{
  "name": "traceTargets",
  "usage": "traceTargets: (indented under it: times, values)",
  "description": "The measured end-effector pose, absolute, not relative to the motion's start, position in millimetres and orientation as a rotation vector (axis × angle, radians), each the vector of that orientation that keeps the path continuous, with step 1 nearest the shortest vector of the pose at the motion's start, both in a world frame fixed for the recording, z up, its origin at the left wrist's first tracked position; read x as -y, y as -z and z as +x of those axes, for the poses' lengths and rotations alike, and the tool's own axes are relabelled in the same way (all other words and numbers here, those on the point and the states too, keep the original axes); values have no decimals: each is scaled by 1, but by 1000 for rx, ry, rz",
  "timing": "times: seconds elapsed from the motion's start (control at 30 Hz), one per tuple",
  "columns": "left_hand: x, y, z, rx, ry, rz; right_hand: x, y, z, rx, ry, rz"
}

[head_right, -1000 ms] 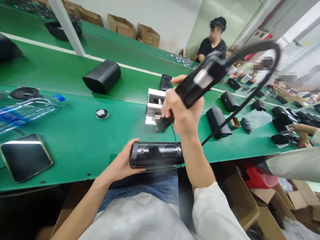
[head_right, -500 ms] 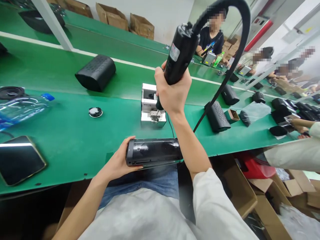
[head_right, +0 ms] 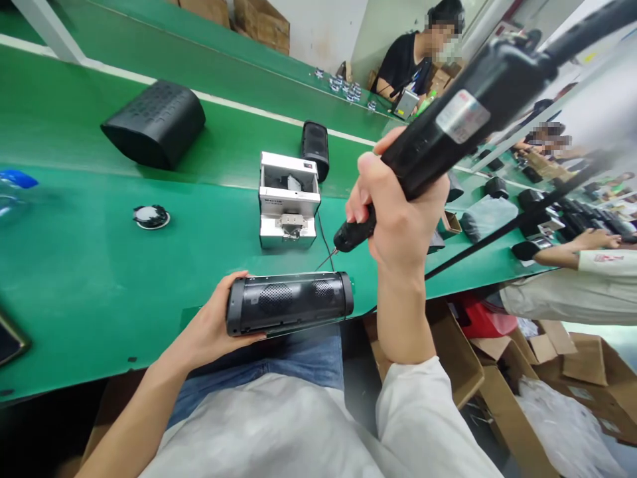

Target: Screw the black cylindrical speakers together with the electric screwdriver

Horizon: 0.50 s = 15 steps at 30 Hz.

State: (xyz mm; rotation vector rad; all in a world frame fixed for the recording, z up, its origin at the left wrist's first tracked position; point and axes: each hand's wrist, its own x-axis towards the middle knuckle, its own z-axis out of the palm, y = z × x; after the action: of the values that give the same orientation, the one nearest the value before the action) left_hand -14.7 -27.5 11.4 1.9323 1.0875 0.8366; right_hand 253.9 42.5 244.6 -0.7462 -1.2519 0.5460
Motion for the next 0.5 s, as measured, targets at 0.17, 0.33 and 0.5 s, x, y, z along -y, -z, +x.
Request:
traceTargets:
  times: [0.17,0.33,0.5]
  values:
    - [28,-10,-16,-1097,-833,1944,-32,-248,263,1248,-504,-854]
    - [28,-10,-16,-1099,-834,1935,-28,-253,269,1225,-551,-745]
    - [27,-11,-16,-1138,-813,1924,-32,-236,271,1244,-619,-722]
